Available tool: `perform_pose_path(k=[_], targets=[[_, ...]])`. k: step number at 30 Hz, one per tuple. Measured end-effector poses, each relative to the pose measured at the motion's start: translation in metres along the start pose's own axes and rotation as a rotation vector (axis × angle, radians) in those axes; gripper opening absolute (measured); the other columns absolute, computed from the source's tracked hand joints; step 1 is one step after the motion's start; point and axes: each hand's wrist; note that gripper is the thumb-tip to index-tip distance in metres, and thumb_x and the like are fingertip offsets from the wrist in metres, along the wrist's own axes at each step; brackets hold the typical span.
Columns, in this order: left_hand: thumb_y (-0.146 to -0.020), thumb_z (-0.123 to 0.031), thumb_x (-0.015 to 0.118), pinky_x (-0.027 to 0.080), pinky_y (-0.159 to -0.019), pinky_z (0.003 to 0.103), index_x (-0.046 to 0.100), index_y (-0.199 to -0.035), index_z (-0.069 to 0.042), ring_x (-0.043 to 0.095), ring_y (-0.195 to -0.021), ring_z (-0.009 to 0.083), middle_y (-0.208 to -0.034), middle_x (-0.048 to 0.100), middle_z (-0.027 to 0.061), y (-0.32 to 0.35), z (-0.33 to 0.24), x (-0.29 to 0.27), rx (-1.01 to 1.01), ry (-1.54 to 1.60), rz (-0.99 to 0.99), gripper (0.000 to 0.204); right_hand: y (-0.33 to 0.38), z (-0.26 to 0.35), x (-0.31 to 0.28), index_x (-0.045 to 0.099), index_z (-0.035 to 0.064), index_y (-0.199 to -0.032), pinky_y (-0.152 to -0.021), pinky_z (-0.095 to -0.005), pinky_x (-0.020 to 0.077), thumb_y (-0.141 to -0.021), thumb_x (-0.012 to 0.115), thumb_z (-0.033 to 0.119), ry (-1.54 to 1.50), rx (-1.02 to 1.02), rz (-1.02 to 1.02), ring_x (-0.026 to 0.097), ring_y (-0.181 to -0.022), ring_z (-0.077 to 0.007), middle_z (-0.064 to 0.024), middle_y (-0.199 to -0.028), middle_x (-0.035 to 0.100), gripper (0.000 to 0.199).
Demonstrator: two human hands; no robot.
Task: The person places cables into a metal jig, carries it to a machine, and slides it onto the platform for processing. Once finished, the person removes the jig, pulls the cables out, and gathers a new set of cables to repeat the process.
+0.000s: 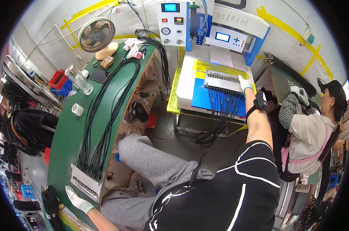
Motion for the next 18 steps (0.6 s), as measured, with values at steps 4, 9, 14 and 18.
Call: perform_pose_path(k=[4, 9, 14, 18], targets=[[-0.107, -0.019, 0.047, 0.039, -0.116, 0.038, 0.045, -0.143, 0.009, 0.049, -0.136, 0.0296, -0.147, 0.05, 0.0209, 0.018, -0.061, 0.01, 0.073, 0.006, 0.007, 0.046, 0.044, 0.065, 0.001, 0.061, 0.004, -0.134, -0.105, -0.0332, 0.0417, -0.095, 0.062, 0.05, -0.163, -0.03, 0.051, 0.059, -0.123, -0.0273, -0.0155, -0.129, 0.067, 0.06], [-0.107, -0.018, 0.049, 0.038, -0.116, 0.038, 0.049, -0.141, 0.008, 0.053, -0.131, 0.0263, -0.141, 0.056, 0.0185, 0.058, -0.123, 0.073, -0.241, 0.529, 0.203, 0.043, 0.085, 0.17, -0.038, 0.066, -0.0042, -0.124, -0.099, -0.0292, 0.0449, -0.1, 0.063, 0.031, -0.444, -0.388, 0.213, 0.061, -0.108, -0.0146, -0.0089, -0.118, 0.07, 0.043], [-0.093, -0.02, 0.067, 0.039, -0.113, 0.036, 0.051, -0.143, 0.001, 0.049, -0.137, 0.025, -0.147, 0.052, 0.019, 0.134, -0.15, 0.14, -0.297, 0.196, 0.748, 0.056, 0.204, 0.273, -0.043, 0.068, -0.0012, -0.117, -0.1, -0.0303, 0.0452, -0.102, 0.06, 0.024, -0.867, -0.643, 0.799, 0.06, -0.108, -0.0143, -0.0054, -0.114, 0.068, 0.03], [-0.095, -0.022, 0.069, 0.044, -0.108, 0.036, 0.052, -0.141, 0.004, 0.05, -0.133, 0.024, -0.143, 0.055, 0.0163, 0.177, -0.133, 0.145, -0.307, 0.459, 0.914, 0.055, 0.366, 0.384, -0.033, 0.068, -0.0003, -0.113, -0.095, -0.0299, 0.0467, -0.103, 0.058, 0.023, -1.132, -0.366, 1.215, 0.061, -0.102, -0.0129, -0.0038, -0.108, 0.068, 0.027]])
Point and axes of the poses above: each hand's wrist, its own y-axis away from the middle knuckle, its own x-axis out of the palm, z = x × y
